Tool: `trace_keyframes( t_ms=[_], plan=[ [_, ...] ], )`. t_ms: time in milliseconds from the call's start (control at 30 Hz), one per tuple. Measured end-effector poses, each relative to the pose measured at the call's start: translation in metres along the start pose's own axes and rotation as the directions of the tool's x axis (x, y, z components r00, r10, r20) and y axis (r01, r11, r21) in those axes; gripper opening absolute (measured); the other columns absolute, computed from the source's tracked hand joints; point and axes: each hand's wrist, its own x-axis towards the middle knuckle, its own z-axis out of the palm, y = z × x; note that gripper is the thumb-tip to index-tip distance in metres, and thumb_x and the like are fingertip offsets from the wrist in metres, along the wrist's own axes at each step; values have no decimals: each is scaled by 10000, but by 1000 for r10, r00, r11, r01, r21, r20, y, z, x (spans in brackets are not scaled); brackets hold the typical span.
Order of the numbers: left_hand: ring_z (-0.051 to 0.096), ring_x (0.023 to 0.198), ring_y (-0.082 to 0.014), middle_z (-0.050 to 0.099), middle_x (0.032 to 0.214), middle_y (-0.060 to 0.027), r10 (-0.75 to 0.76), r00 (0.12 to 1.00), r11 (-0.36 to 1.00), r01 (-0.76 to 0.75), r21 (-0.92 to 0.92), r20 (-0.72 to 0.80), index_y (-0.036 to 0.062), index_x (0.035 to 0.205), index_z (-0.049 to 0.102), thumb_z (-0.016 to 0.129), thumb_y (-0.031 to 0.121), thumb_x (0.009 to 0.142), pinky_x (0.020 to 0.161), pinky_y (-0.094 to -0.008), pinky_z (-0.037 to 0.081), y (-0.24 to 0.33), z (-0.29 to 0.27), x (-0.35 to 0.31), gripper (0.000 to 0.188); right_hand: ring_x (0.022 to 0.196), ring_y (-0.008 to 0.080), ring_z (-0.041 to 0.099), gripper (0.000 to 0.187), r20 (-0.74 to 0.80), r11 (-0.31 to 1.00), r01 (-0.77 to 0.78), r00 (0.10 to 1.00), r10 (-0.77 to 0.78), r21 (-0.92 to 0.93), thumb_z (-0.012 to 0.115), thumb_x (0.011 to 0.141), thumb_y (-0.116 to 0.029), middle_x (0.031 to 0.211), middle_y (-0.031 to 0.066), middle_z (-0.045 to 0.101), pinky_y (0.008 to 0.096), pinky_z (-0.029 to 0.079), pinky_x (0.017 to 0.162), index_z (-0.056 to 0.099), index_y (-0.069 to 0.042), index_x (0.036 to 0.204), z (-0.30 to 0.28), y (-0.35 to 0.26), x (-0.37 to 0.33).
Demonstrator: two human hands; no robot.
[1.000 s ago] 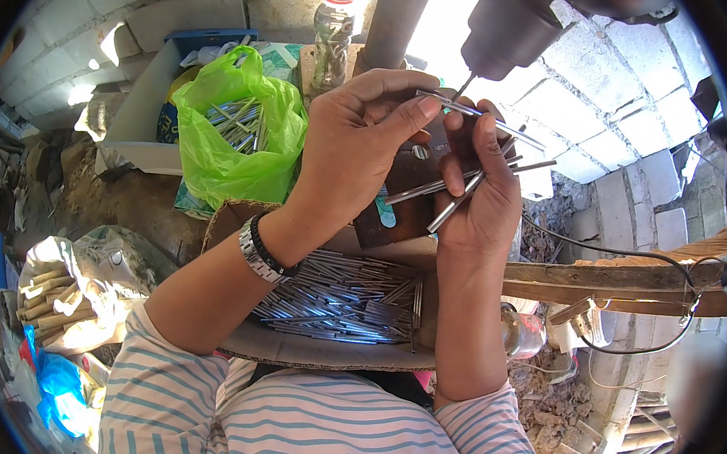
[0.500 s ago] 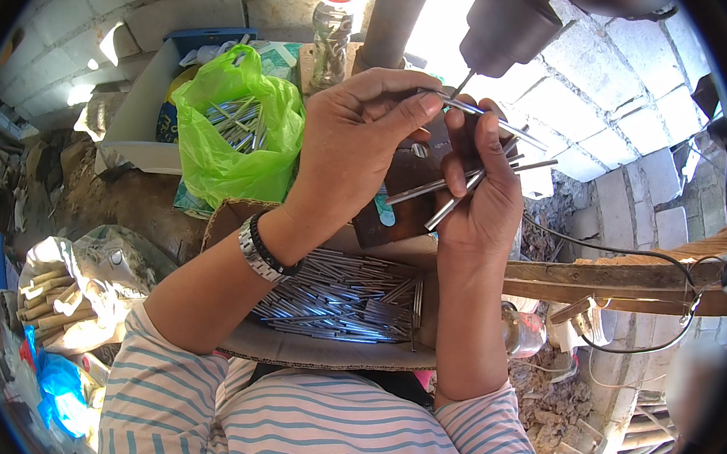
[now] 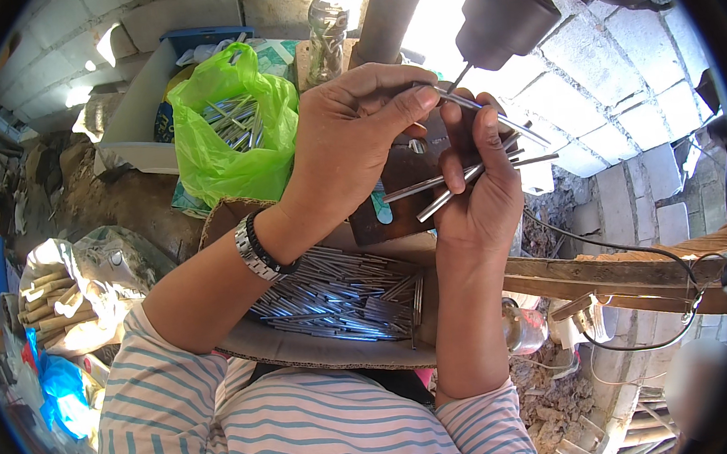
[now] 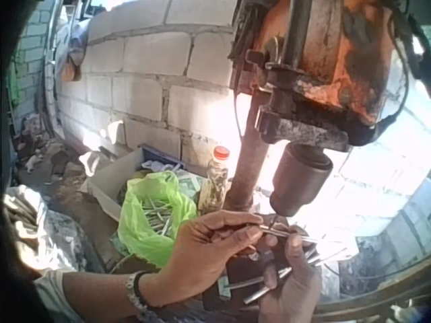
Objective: The person holds a bundle of metal rods and repeatedly rubs the ends against a rotating deburring tool to smooth them. Finished rods are placed into a green plastic bag while unfinished rods remain in a cardboard box.
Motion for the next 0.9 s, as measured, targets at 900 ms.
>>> trace_keyframes(
  t_ms=[900],
  plan=[
    [603,740,-44,681,841,-35,4,1000,1000,-4,-9,-6,4,980,667,667,100,852,649,-179,492,1,1,-1,160,810,126,667,205,-6,999,36,999,-36,-35,595,897,-138,872,119,662,161,337,359,553,5,1037,3,1,0]
  ],
)
